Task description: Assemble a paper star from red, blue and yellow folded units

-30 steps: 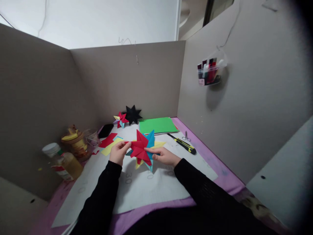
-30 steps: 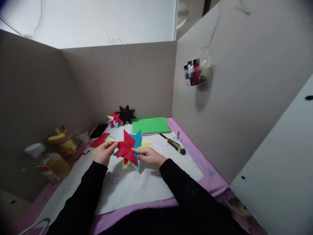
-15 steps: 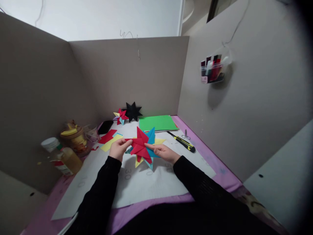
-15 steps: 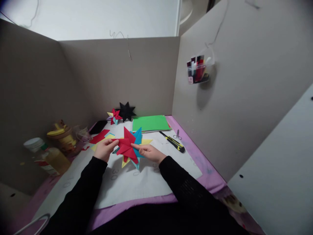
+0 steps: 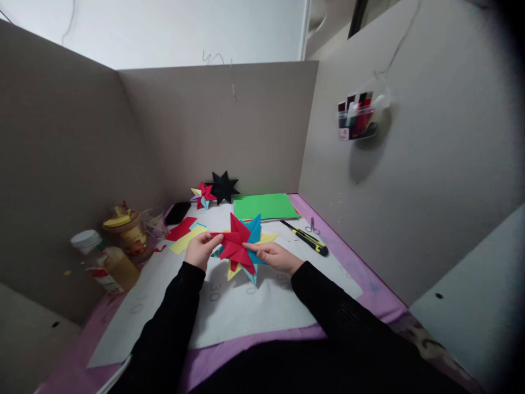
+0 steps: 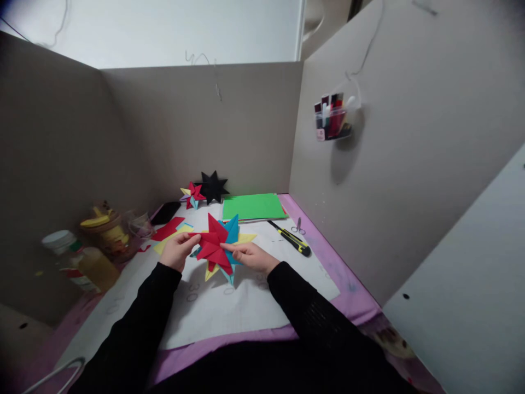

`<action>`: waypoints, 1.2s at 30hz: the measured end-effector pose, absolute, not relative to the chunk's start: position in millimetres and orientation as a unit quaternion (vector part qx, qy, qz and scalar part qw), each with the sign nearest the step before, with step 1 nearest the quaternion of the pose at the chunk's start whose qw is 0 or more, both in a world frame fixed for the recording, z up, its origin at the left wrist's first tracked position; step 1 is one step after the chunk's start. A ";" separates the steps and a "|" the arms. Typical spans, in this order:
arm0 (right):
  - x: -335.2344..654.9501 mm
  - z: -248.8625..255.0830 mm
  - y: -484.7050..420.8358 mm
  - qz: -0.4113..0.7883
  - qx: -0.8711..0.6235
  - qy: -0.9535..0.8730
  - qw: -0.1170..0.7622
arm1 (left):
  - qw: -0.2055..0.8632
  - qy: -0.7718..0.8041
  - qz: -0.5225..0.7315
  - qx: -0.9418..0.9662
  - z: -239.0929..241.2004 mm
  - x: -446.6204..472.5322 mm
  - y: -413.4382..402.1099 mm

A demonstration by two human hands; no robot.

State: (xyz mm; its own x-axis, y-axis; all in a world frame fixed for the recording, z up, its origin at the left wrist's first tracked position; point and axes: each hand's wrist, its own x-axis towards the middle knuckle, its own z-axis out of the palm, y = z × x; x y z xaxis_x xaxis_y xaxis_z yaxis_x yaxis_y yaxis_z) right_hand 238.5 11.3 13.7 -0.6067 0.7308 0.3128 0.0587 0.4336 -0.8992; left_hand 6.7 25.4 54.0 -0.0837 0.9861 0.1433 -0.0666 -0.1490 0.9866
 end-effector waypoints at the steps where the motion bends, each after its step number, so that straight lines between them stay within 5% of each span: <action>1: 238.5 14.0 11.2 0.463 -0.260 -0.767 0.360 | 0.458 0.464 0.570 0.500 53.2 6.4 25.7; 36: 237.6 12.8 9.1 0.493 -0.231 -0.754 0.367 | 0.486 0.460 0.540 0.510 43.1 12.4 25.8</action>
